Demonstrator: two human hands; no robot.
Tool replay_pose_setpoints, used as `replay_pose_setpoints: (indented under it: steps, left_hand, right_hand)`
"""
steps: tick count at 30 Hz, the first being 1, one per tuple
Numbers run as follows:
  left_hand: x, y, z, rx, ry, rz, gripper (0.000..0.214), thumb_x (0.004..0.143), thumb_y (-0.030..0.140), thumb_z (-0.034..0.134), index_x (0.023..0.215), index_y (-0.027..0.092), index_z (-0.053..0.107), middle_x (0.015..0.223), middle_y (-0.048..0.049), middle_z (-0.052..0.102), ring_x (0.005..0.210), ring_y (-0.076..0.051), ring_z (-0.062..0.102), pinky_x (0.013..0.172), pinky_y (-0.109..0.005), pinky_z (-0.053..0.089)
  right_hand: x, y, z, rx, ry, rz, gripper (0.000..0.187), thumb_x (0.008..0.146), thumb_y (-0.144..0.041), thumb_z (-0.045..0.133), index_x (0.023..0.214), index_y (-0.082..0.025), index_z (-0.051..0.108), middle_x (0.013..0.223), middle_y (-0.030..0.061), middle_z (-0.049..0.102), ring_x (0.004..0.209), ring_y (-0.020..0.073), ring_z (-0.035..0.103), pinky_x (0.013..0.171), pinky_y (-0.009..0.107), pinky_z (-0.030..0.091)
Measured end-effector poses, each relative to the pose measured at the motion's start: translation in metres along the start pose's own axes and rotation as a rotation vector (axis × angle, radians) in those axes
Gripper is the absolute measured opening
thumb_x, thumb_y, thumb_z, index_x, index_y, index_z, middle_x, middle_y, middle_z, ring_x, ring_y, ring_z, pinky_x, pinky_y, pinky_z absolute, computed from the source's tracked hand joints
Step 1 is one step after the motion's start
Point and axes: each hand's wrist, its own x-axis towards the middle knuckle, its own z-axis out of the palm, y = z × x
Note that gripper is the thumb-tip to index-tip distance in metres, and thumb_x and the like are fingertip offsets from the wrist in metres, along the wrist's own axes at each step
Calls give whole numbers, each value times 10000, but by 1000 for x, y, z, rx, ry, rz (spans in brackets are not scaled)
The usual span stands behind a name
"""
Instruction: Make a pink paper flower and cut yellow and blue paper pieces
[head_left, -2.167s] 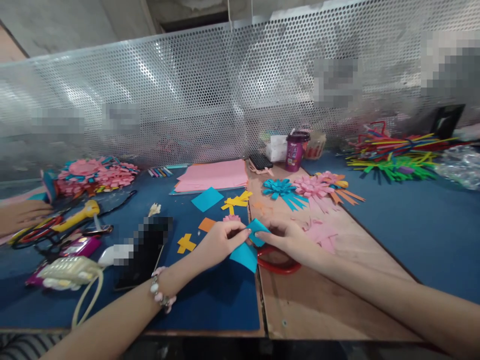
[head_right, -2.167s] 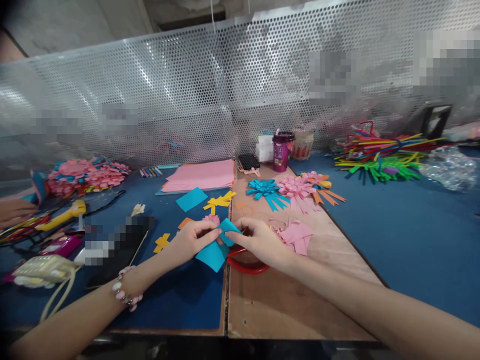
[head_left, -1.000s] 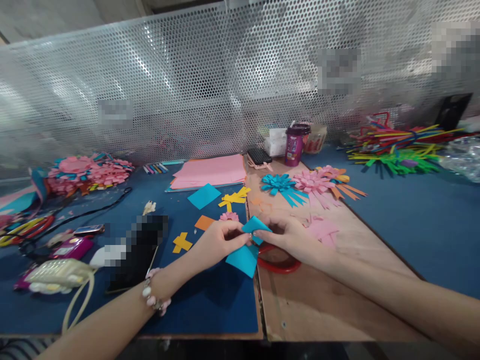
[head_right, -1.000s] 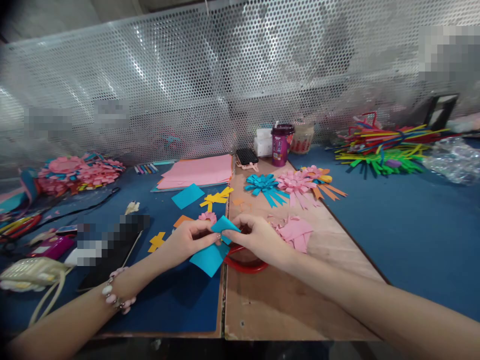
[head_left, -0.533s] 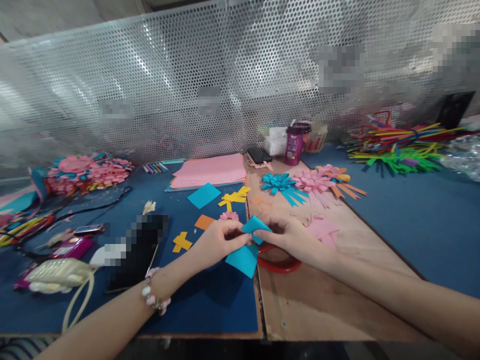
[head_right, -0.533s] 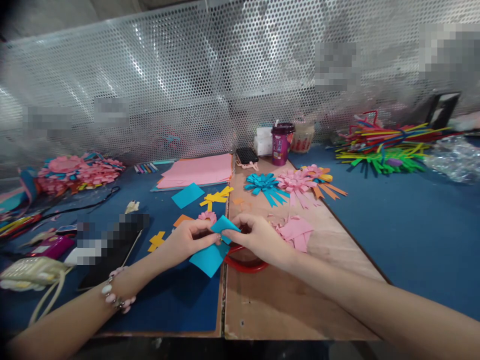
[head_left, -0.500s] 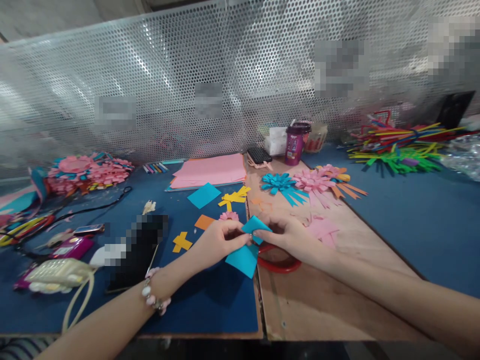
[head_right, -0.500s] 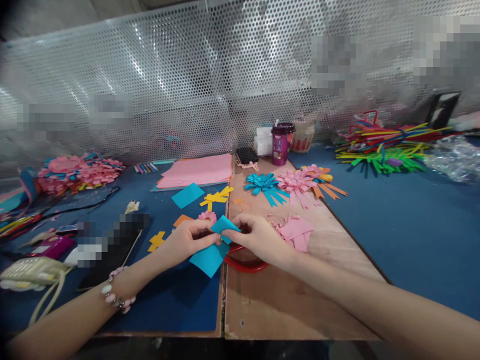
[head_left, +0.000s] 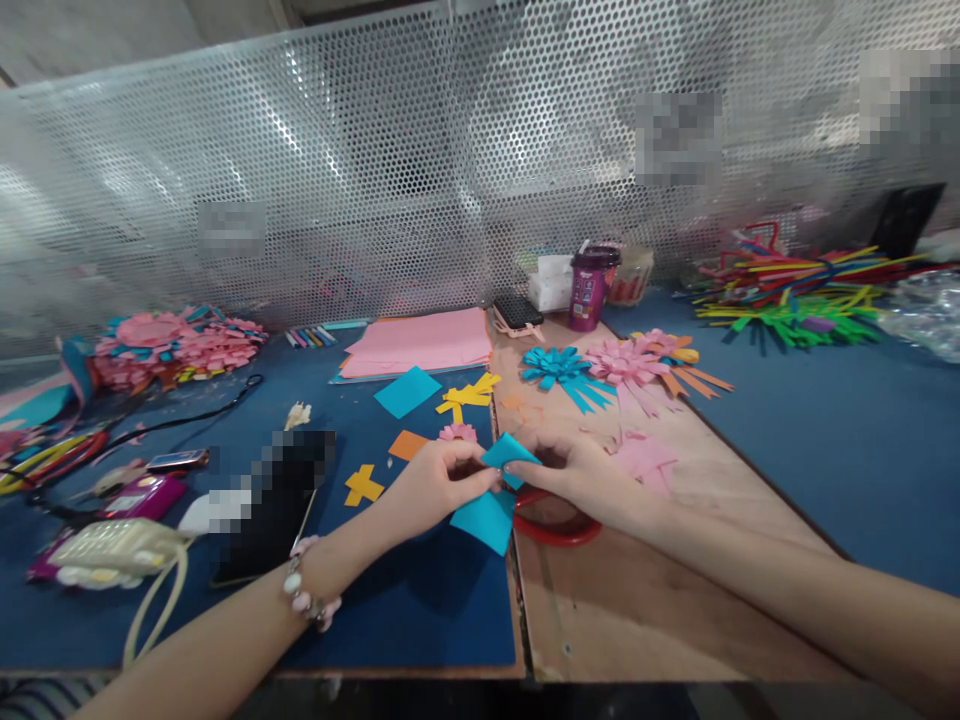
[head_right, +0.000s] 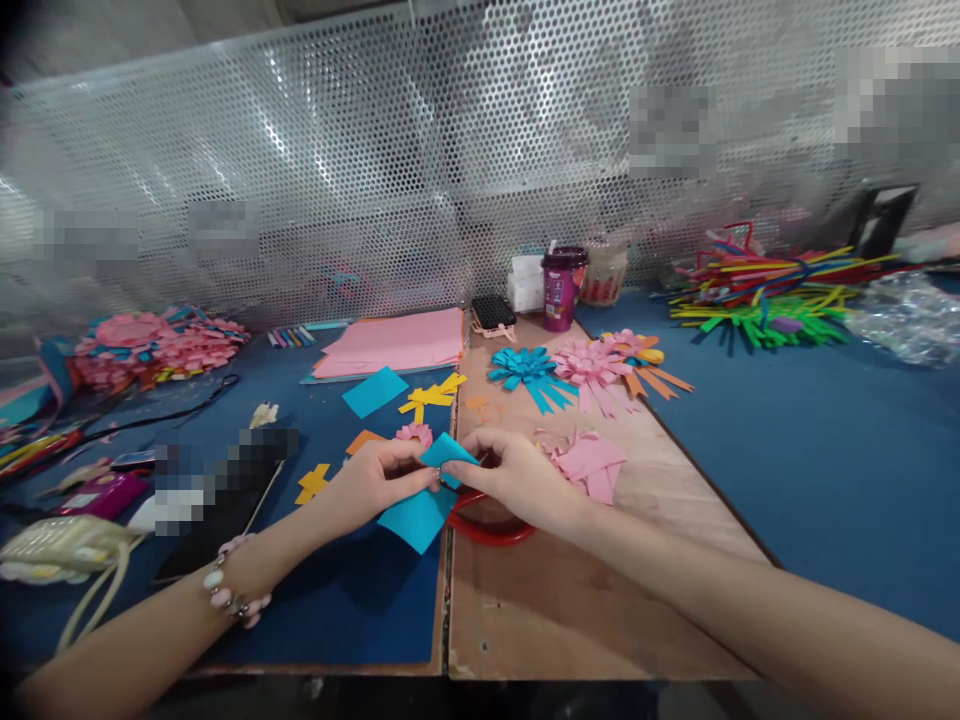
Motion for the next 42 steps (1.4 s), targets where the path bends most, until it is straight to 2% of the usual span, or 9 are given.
replay_pose_setpoints:
  steps: [4,11,17,20,26,31,37,42]
  left_hand:
    - [1,-1,0,-2,-15,6,201,823,312,578,812,124,648,749,-34,643,687,-136,566,630,-245,419]
    - [-1,5,1,41,-29,7,173,817,289,579,777,131,637,737,-32,658,687,-135,575,634,-242,421]
    - [-1,4,1,38,-16,-6,213,821,330,580,741,134,608,730,-36,660,684,-136,571,626,-247,419]
    - [-1,3,1,46,-16,-11,237,819,349,583,701,144,564,705,-27,653,649,-124,547,601,-242,406]
    - [-1,4,1,59,-42,3,230,826,352,565,741,139,592,702,-19,625,638,-118,520,594,-242,399]
    - [-2,4,1,107,-59,18,226,821,350,558,759,137,606,667,-2,577,608,-113,499,562,-229,382]
    - [-3,4,2,141,-52,31,227,818,350,565,756,136,607,657,10,570,597,-104,493,556,-219,378]
    - [-3,4,2,137,-45,39,235,828,353,557,744,138,602,672,-8,612,622,-118,525,578,-229,389]
  right_hand:
    - [2,-1,-1,-41,-41,-23,218,809,-367,614,850,-157,654,846,27,671,783,162,603,692,272,453]
    - [-2,-12,-3,-49,10,55,199,735,-345,687,701,-152,652,690,3,648,655,137,576,602,250,434]
    - [0,-8,-15,81,-96,80,164,727,-316,694,782,-163,674,806,29,709,758,175,652,700,281,500]
    - [1,-8,-19,121,-95,96,188,686,-301,726,783,-149,676,809,50,719,756,187,668,722,298,519]
    - [4,-11,-19,-11,-135,28,235,750,-365,677,859,-158,686,877,48,701,800,182,647,736,301,500]
    - [4,-8,-15,-107,-129,-66,225,753,-402,677,806,-184,692,813,14,684,744,156,606,673,270,470]
    - [3,-2,-13,-142,-85,-39,191,744,-365,692,764,-176,684,713,-4,658,666,139,578,609,251,444]
    - [3,-5,-21,-90,-155,-29,176,762,-339,674,846,-190,717,831,15,699,765,165,627,696,274,477]
